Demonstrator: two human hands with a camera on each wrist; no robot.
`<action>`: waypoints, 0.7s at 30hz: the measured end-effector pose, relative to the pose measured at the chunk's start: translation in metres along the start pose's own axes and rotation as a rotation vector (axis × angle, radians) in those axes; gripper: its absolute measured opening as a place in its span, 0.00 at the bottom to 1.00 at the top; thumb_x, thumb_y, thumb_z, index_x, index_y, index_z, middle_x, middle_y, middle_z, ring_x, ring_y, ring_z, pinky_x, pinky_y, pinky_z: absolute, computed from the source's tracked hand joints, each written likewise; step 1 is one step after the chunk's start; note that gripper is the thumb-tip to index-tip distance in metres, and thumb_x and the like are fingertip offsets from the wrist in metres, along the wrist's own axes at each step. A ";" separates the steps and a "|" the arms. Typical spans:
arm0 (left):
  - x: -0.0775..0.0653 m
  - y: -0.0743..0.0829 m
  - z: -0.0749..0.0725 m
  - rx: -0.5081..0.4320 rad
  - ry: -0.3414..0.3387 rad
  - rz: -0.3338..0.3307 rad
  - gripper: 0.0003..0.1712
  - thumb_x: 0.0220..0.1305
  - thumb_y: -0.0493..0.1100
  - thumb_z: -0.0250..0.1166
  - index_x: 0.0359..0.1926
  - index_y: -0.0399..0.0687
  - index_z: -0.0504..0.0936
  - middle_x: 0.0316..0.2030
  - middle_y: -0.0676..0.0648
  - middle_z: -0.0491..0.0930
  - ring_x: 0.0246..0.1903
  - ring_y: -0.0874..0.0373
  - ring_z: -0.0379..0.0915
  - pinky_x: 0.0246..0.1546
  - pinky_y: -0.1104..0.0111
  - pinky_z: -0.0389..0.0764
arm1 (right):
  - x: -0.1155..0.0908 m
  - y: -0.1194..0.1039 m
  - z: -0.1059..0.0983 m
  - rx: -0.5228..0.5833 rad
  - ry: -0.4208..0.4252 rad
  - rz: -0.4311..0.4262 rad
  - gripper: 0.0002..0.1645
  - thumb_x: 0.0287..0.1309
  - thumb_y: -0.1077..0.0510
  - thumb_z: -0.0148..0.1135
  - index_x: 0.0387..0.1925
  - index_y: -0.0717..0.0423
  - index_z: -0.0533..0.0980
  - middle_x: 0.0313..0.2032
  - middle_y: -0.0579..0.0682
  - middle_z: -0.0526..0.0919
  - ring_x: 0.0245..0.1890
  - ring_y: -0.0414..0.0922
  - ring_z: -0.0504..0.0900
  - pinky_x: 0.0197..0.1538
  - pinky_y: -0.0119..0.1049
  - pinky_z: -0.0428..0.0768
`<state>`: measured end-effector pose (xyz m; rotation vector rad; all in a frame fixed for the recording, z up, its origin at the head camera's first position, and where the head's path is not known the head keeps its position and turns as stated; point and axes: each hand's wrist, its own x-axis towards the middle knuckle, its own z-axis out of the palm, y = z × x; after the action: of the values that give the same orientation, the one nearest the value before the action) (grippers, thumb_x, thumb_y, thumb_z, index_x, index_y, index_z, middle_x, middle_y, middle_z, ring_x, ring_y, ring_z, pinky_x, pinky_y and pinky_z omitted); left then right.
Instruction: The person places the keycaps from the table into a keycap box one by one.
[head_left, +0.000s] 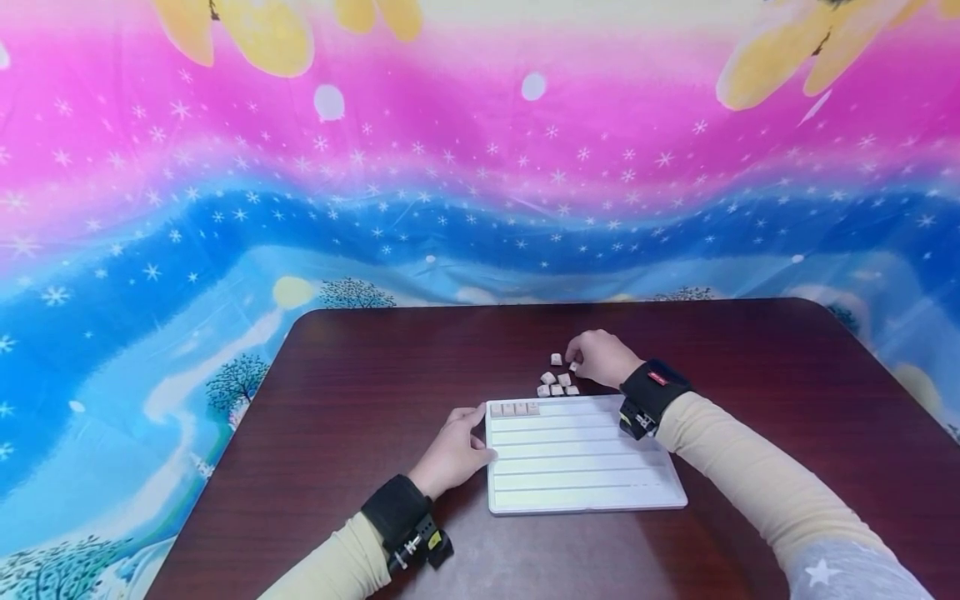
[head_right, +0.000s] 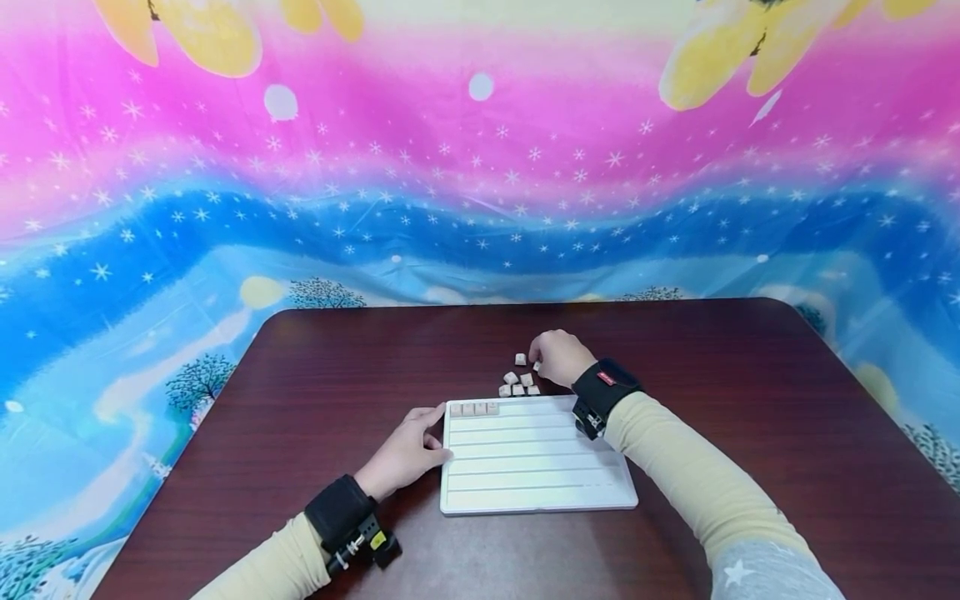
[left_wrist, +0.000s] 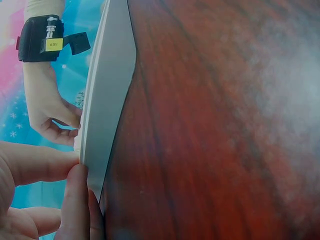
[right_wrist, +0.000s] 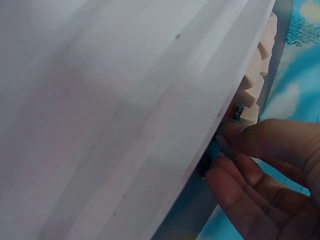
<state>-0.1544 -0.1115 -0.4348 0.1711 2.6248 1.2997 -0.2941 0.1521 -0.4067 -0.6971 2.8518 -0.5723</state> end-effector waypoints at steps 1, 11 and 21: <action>0.000 0.000 0.000 -0.002 0.000 0.002 0.43 0.61 0.32 0.71 0.74 0.28 0.63 0.68 0.32 0.64 0.34 0.59 0.73 0.29 0.71 0.74 | 0.000 0.000 0.000 0.001 -0.001 0.000 0.11 0.57 0.71 0.68 0.43 0.65 0.85 0.36 0.54 0.84 0.35 0.49 0.80 0.42 0.45 0.80; 0.001 -0.001 0.001 0.003 0.008 0.008 0.43 0.60 0.31 0.71 0.74 0.27 0.63 0.67 0.31 0.64 0.33 0.60 0.73 0.30 0.71 0.74 | -0.003 0.001 0.002 0.027 -0.009 -0.001 0.13 0.55 0.74 0.63 0.41 0.63 0.85 0.42 0.58 0.85 0.35 0.50 0.74 0.39 0.42 0.72; 0.001 -0.001 0.001 0.000 0.006 0.009 0.43 0.61 0.31 0.71 0.73 0.27 0.63 0.68 0.31 0.64 0.34 0.59 0.73 0.30 0.71 0.74 | -0.005 0.002 0.001 0.047 -0.015 -0.005 0.12 0.56 0.75 0.63 0.39 0.63 0.85 0.40 0.57 0.85 0.34 0.49 0.77 0.39 0.42 0.76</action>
<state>-0.1548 -0.1116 -0.4361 0.1800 2.6318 1.3054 -0.2904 0.1558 -0.4079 -0.6979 2.8138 -0.6296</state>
